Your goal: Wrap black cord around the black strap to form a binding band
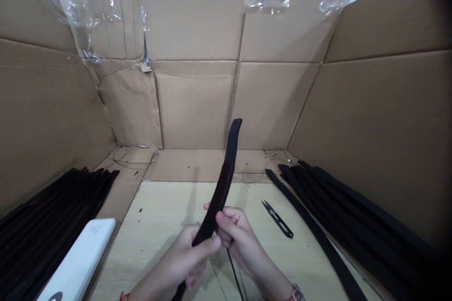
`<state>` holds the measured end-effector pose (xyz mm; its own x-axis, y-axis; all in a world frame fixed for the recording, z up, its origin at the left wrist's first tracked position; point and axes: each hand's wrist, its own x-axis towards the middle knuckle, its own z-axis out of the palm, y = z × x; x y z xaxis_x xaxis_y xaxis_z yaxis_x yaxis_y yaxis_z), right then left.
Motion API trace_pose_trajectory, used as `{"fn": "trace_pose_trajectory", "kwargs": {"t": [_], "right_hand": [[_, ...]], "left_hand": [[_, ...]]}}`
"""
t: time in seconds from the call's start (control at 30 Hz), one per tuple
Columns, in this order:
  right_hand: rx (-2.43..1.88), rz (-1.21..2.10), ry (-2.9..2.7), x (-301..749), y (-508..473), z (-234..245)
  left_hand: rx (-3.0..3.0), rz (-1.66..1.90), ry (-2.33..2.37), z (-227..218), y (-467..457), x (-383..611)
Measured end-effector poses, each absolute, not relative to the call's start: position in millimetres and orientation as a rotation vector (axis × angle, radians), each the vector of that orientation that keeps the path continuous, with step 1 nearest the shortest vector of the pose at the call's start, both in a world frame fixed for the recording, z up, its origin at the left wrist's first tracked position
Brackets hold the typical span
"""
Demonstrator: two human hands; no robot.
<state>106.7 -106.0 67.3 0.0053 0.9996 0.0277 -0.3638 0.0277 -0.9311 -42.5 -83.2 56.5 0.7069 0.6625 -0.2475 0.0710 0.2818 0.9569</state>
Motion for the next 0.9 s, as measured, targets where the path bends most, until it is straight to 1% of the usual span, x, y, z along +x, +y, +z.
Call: {"fn": "trace_pose_trajectory", "kwargs": {"t": [0.07, 0.13, 0.17, 0.27, 0.3, 0.33, 0.47, 0.53, 0.6, 0.67, 0.73, 0.8, 0.9], "right_hand": [[-0.889, 1.364, -0.967, 107.2, -108.1, 68.0], [-0.917, 1.303, -0.965, 107.9, -106.7, 67.0], [-0.941, 1.261, -0.954, 108.4, -105.0, 66.0], [-0.994, 1.141, -0.940, 109.3, -99.9, 63.3], [-0.997, 1.119, -0.942, 109.3, -99.4, 63.4], [-0.992, 1.115, -0.939, 109.1, -99.7, 64.2], [-0.973, 1.193, -0.913, 107.8, -105.9, 71.5], [-0.996, 1.175, -0.926, 107.4, -107.8, 73.2], [-1.039, 1.091, -0.922, 106.8, -107.2, 71.8], [-1.088, 0.993, -0.905, 105.7, -105.6, 68.7], [-1.108, 0.973, -0.896, 104.3, -104.6, 66.1], [-1.066, 1.071, -0.896, 102.9, -105.4, 65.7], [-0.976, 1.246, -0.935, 101.9, -107.3, 67.8]], "left_hand": [[1.000, 0.264, 0.528, 57.2, -84.3, -45.1], [0.974, 0.269, 0.518, 58.1, -84.1, -44.7], [1.050, 0.335, 0.597, 58.7, -83.7, -43.4], [1.570, 0.729, 0.976, 60.0, -82.9, -38.0], [1.665, 0.801, 1.016, 60.2, -83.3, -36.5], [1.668, 0.802, 0.997, 60.3, -83.9, -35.3], [1.177, 0.495, 0.652, 58.7, -86.1, -31.6], [1.056, 0.430, 0.590, 56.1, -85.8, -29.4], [1.118, 0.492, 0.655, 53.0, -84.9, -27.1], [1.335, 0.655, 0.820, 51.2, -83.6, -26.3], [1.537, 0.790, 0.987, 52.1, -82.4, -28.0], [1.514, 0.742, 1.015, 55.4, -81.9, -31.6], [1.071, 0.419, 0.685, 59.0, -82.9, -35.9]]}}
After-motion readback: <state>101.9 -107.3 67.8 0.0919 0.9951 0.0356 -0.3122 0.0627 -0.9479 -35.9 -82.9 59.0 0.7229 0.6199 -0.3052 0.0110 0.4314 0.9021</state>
